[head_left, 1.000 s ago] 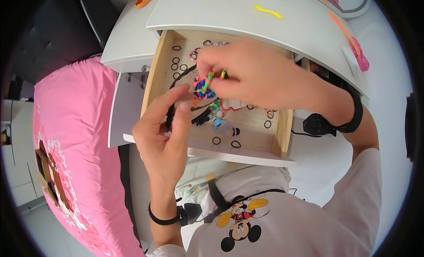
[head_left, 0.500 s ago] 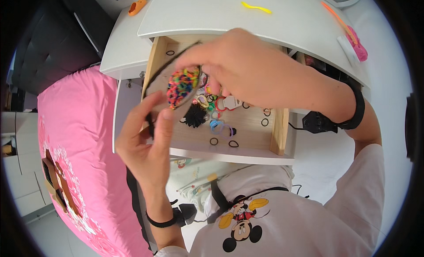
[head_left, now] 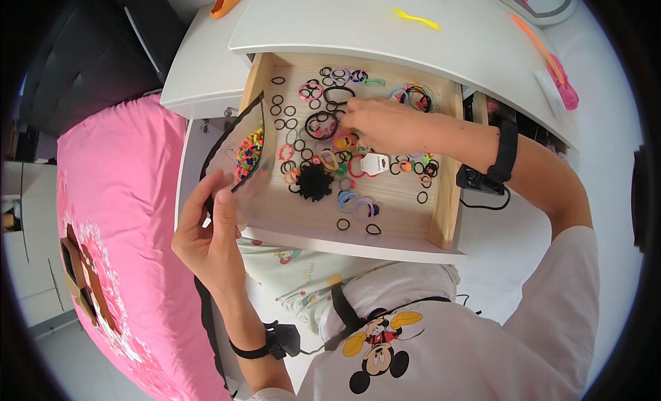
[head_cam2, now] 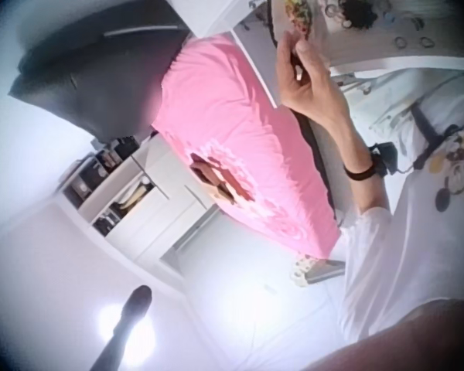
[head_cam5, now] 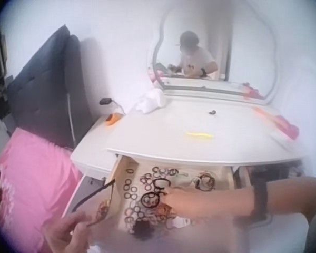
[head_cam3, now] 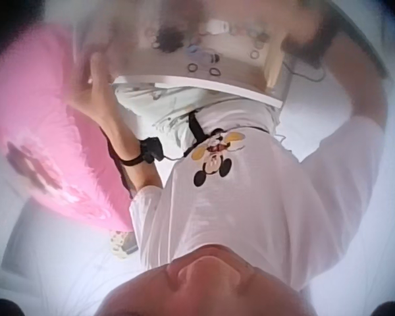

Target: The person sorts colorful hair ties and accessories from a drawer into a clear zippered pouch. They then close the drawer, pick up a pink cloth, and open a lower cabinet to retrieve a small cardboard box.

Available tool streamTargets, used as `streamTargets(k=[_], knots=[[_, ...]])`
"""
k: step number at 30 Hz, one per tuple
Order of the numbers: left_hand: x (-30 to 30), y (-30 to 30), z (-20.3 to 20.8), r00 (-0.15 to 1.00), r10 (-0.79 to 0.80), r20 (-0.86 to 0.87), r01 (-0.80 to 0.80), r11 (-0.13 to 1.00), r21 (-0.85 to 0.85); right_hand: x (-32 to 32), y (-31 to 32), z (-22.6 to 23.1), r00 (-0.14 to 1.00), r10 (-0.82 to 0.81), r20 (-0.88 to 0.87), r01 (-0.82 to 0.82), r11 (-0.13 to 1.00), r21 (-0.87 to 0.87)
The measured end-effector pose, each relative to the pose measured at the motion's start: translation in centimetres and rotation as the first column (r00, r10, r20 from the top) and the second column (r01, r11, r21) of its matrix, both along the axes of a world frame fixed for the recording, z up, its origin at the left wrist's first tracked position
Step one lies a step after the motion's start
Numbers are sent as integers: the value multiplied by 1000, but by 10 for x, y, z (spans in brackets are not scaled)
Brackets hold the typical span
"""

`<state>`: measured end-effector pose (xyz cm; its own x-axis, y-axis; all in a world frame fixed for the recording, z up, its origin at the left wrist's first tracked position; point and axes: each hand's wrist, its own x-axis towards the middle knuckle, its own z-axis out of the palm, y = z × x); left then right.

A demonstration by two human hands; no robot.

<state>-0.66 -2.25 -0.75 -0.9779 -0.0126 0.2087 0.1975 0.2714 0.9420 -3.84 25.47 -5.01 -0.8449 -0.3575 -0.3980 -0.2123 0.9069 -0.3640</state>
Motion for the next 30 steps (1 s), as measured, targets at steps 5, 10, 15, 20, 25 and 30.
streamTargets(k=[5,10,15,20,25,30], knots=[[-3,0,-4,1000,4,31,-5,999,47,-11,-4,-5,968,-129,-213,94,982,-166],[0,-5,-2,1000,6,23,-7,999,36,-27,-6,-33,916,66,-396,-109,990,-88],[-3,-4,-4,999,29,20,-29,999,26,-31,7,-16,951,-225,-214,182,962,-203],[-3,-10,-5,1000,22,12,-23,997,69,-24,11,-5,896,-182,-404,189,982,-21],[-3,-10,-3,999,53,12,-54,997,52,-25,-2,-23,936,35,-350,-65,995,-75],[-1,-14,1,997,75,5,-75,995,61,-31,-6,-29,959,17,-282,-37,997,-66]])
